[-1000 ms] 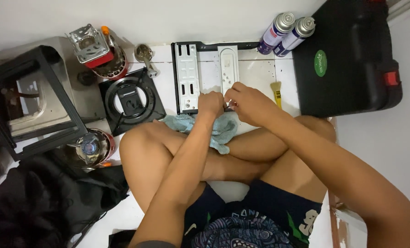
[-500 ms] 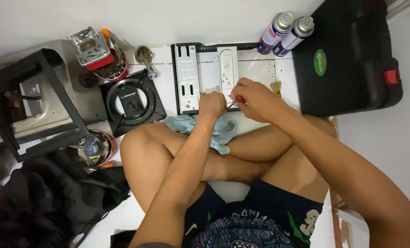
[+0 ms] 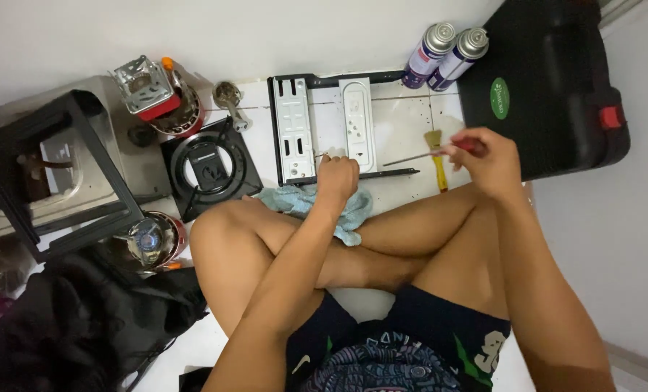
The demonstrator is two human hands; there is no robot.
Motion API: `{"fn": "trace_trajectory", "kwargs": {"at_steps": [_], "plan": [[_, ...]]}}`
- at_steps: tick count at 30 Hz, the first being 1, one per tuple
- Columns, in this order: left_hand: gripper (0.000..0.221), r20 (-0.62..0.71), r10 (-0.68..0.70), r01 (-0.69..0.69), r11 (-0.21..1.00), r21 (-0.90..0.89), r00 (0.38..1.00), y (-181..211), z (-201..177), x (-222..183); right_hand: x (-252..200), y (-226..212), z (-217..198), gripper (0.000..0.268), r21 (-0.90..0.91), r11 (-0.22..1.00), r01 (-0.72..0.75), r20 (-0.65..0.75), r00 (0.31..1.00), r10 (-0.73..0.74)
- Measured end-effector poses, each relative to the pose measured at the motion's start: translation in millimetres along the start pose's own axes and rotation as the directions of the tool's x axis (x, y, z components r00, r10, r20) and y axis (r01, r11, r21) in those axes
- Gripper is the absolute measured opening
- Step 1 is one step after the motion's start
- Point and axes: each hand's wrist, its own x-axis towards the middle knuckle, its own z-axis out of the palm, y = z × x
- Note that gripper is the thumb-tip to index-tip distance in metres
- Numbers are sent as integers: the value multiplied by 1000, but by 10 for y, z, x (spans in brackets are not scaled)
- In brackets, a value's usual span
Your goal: The person is disassembling a metal frame from a portable stove and cleaning the bottom plate using a screwdriver and a cloth.
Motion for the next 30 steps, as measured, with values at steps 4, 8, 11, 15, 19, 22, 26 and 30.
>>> {"fn": "trace_trajectory", "kwargs": {"at_steps": [4, 8, 11, 15, 19, 22, 26, 30], "plan": [[13, -67, -54, 48, 996, -81, 996, -52, -255, -92, -323, 877, -114, 26, -9, 998, -68, -87, 994, 67], [13, -143, -313, 168, 779, -605, 939, -570, -715, -204, -621, 1204, -127, 19, 826, 552, -116, -72, 949, 306], [16, -97, -282, 146, 724, -674, 954, -1148, -1078, -228, -570, 1310, -117, 20, 886, 456, -79, -64, 955, 288], [34, 359, -220, 271, 957, -98, 907, -1770, -1390, -199, -524, 1148, -73, 15, 890, 439, -123, -4, 960, 279], [46, 416, -268, 210, 961, 180, 869, -2830, -769, -265, -513, 1082, -85, 20, 890, 440, -121, 13, 970, 241], [33, 359, -181, 55, 941, 334, 916, -3600, -186, -87, -424, 1095, -53, 19, 901, 414, -131, 13, 961, 278], [15, 491, 41, -277, 865, 419, 870, -3206, -521, -271, -449, 1065, -50, 18, 896, 423, -137, -7, 947, 322], [32, 402, -362, 381, 924, 36, 841, -2823, -892, -287, -443, 1014, -53, 19, 883, 448, -140, -16, 946, 325]]}}
